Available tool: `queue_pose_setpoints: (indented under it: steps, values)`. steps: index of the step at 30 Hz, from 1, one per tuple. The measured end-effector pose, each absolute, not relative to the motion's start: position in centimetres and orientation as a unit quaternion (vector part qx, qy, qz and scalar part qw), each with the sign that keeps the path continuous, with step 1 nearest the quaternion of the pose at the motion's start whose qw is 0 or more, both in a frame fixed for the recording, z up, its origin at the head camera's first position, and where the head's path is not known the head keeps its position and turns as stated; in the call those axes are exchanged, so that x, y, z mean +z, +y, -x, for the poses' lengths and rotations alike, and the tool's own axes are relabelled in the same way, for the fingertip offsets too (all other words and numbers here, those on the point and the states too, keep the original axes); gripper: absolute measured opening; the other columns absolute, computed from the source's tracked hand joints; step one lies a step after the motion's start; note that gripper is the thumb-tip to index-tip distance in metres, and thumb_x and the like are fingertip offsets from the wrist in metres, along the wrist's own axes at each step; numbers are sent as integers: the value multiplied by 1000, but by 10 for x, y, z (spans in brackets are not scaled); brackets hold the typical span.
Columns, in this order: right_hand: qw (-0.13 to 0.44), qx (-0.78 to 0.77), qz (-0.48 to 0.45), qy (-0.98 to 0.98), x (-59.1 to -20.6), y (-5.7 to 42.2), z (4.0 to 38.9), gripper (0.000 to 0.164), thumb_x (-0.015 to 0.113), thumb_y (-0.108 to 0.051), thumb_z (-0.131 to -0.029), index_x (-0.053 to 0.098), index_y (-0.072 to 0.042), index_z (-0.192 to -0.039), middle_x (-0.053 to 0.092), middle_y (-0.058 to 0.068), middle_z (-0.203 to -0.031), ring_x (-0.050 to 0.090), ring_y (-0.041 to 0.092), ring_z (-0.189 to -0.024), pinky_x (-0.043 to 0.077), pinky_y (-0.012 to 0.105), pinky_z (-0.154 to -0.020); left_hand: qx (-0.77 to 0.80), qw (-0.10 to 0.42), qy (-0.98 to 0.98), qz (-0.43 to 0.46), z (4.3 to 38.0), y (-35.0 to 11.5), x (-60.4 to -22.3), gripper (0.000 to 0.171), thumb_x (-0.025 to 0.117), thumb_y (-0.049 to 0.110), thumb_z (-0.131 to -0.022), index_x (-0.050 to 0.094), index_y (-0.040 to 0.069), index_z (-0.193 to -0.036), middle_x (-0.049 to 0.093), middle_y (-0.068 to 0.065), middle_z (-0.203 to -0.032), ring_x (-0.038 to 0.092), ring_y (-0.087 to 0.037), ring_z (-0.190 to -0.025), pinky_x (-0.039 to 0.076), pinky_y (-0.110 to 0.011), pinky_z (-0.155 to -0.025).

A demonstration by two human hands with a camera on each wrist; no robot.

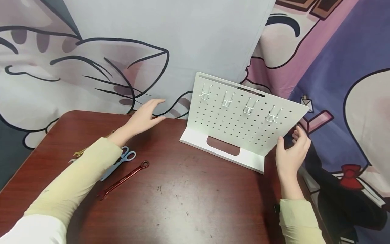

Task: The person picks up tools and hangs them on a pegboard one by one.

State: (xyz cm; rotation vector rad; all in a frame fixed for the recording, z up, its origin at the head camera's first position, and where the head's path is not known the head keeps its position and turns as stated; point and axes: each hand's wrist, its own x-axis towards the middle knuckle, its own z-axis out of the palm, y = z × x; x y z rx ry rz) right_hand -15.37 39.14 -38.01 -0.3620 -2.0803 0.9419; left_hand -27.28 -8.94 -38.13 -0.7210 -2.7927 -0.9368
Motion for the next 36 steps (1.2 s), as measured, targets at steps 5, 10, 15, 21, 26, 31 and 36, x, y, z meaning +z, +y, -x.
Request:
queue_pose_setpoints:
  steps: [5, 10, 15, 21, 26, 31, 36]
  values:
    - [389, 417, 170, -804, -383, 396, 162, 53, 66, -10, -97, 55, -12, -148, 43, -25, -117, 58, 3, -120, 47, 20, -113, -337, 41, -909, 240, 287, -65, -378, 66, 71, 26, -103, 43, 6, -160, 44, -18, -164, 43, -34, -154, 37, -53, -126]
    - [376, 444, 194, -790, -385, 400, 168, 52, 68, -13, -97, 55, -13, -148, 47, -22, -119, 57, -4, -115, 49, 20, -111, -344, 27, -907, 242, 298, -41, -376, 65, 71, 25, -103, 43, 10, -160, 44, -15, -164, 50, -31, -148, 45, -49, -121]
    - [362, 478, 217, -770, -387, 403, 176, 53, 68, -10, -97, 55, -11, -148, 53, -20, -117, 56, -4, -109, 50, 20, -107, -353, 21, -902, 247, 307, -19, -376, 65, 72, 23, -102, 44, 9, -159, 47, -15, -163, 55, -29, -142, 47, -46, -118]
    - [343, 507, 239, -754, -391, 401, 185, 51, 69, -10, -99, 56, -7, -148, 56, -19, -112, 55, -4, -105, 50, 23, -105, -375, 18, -896, 238, 315, 0, -379, 68, 73, 21, -101, 41, 6, -160, 52, -16, -159, 57, -29, -141, 47, -43, -119]
    - [334, 516, 246, -749, -394, 399, 192, 41, 68, -11, -100, 62, -5, -140, 55, -22, -101, 55, -5, -97, 48, 19, -96, -431, 8, -875, 220, 318, 11, -381, 70, 73, 17, -102, 38, 5, -161, 51, -16, -160, 57, -30, -143, 46, -40, -120]
    - [342, 537, 247, -731, -396, 398, 197, 21, 69, -6, -98, 66, -23, -111, 58, -21, -93, 56, -3, -89, 45, 17, -85, -470, 6, -856, 216, 317, 20, -383, 61, 72, 15, -102, 46, 4, -155, 60, -16, -150, 61, -31, -139, 49, -38, -118]
    - [351, 546, 247, -720, -397, 398, 199, 27, 69, -3, -97, 62, -30, -98, 60, -20, -89, 55, -1, -85, 43, 17, -83, -485, 7, -851, 204, 315, 25, -385, 56, 73, 15, -101, 50, 3, -151, 65, -17, -140, 66, -30, -131, 53, -38, -112]
